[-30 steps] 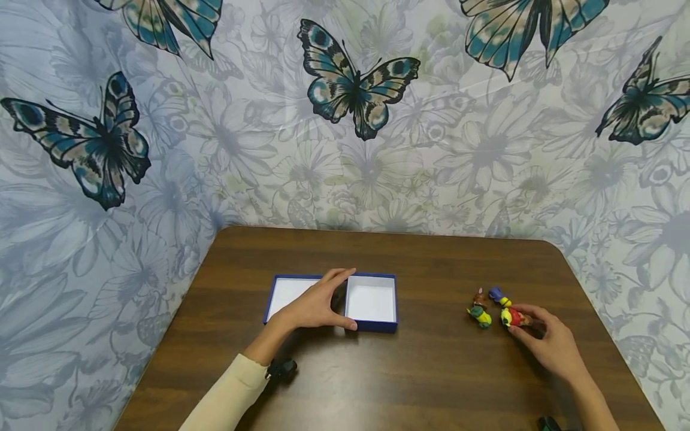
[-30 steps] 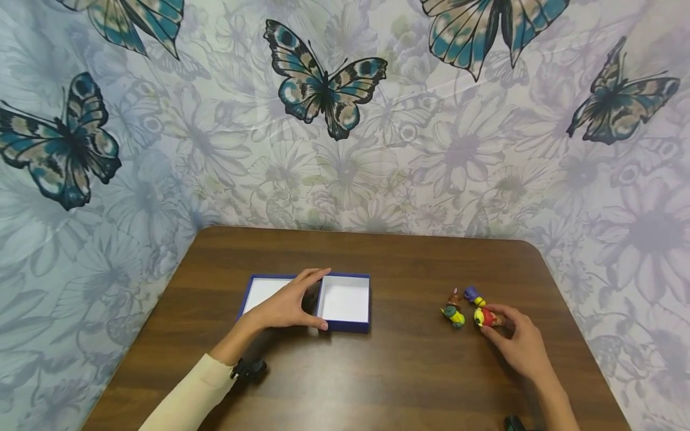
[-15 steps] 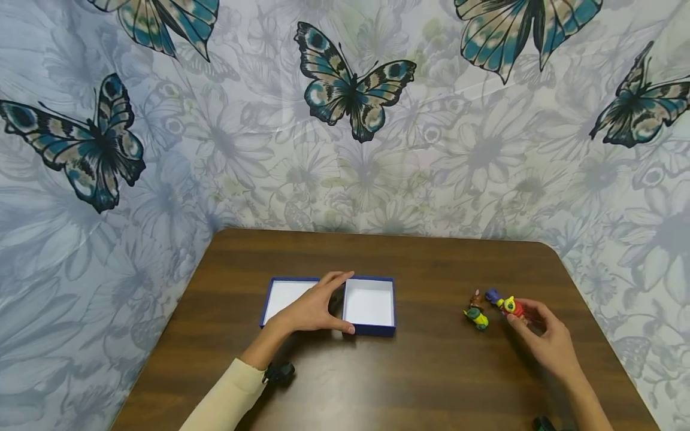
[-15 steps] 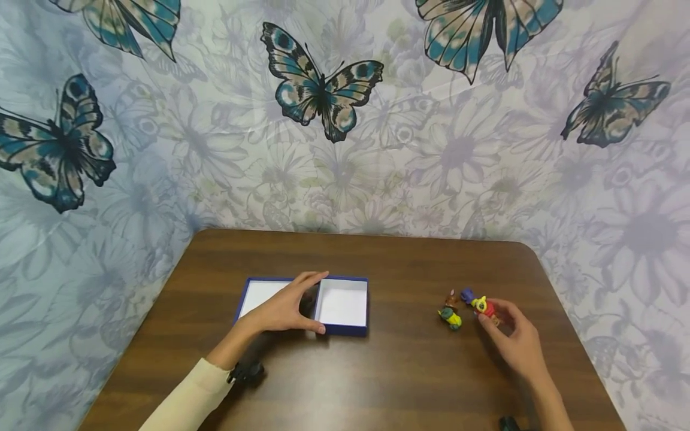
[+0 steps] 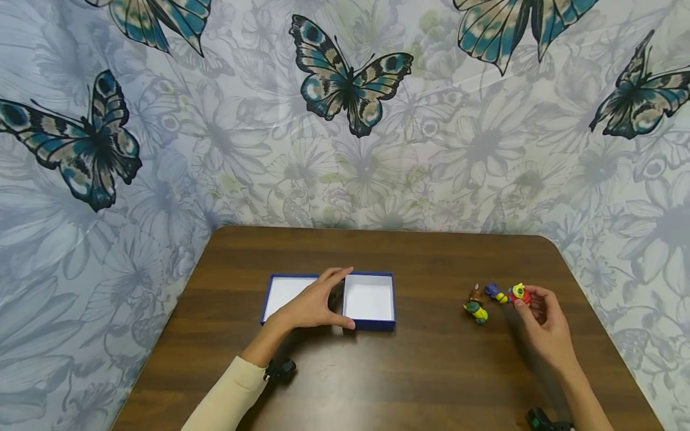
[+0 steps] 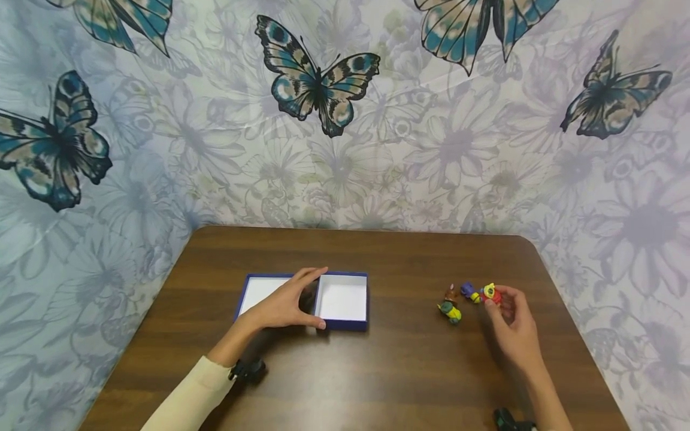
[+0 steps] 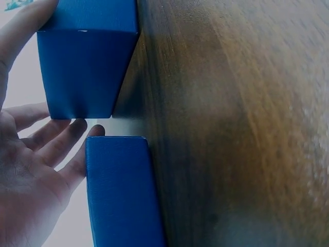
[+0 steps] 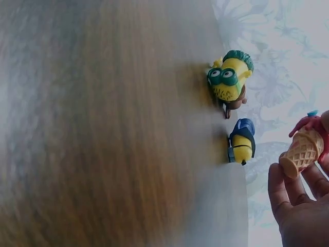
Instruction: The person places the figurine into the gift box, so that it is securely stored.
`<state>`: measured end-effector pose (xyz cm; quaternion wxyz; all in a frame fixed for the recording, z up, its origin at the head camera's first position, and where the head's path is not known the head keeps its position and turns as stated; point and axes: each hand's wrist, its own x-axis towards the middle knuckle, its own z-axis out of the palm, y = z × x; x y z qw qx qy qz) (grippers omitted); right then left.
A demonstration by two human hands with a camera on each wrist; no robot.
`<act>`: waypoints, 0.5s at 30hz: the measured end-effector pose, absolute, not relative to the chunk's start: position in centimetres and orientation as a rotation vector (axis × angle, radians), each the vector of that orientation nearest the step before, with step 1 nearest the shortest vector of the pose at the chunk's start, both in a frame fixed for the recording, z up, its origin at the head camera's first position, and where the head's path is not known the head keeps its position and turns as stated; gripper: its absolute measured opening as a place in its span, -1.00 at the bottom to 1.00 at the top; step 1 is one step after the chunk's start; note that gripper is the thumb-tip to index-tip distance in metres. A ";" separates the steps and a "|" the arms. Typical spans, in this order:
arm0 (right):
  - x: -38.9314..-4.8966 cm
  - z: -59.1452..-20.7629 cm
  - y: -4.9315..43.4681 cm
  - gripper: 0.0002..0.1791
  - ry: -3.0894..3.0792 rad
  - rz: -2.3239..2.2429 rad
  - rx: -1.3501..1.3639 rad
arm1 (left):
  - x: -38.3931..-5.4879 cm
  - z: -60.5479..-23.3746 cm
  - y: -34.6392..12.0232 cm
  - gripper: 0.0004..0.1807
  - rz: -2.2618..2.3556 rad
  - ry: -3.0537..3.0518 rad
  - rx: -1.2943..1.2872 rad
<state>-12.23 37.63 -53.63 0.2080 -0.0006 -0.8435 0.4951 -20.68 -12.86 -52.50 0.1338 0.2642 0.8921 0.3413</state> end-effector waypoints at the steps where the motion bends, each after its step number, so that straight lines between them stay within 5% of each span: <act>1: -12.3 -53.6 37.6 -0.59 -2.332 1.399 -0.002 | -20.7 -52.5 -12.9 0.40 0.990 2.587 0.769; 15: -12.3 -53.3 36.2 -0.64 -2.213 1.507 -0.009 | -20.9 -52.8 -13.0 0.38 1.013 2.578 0.787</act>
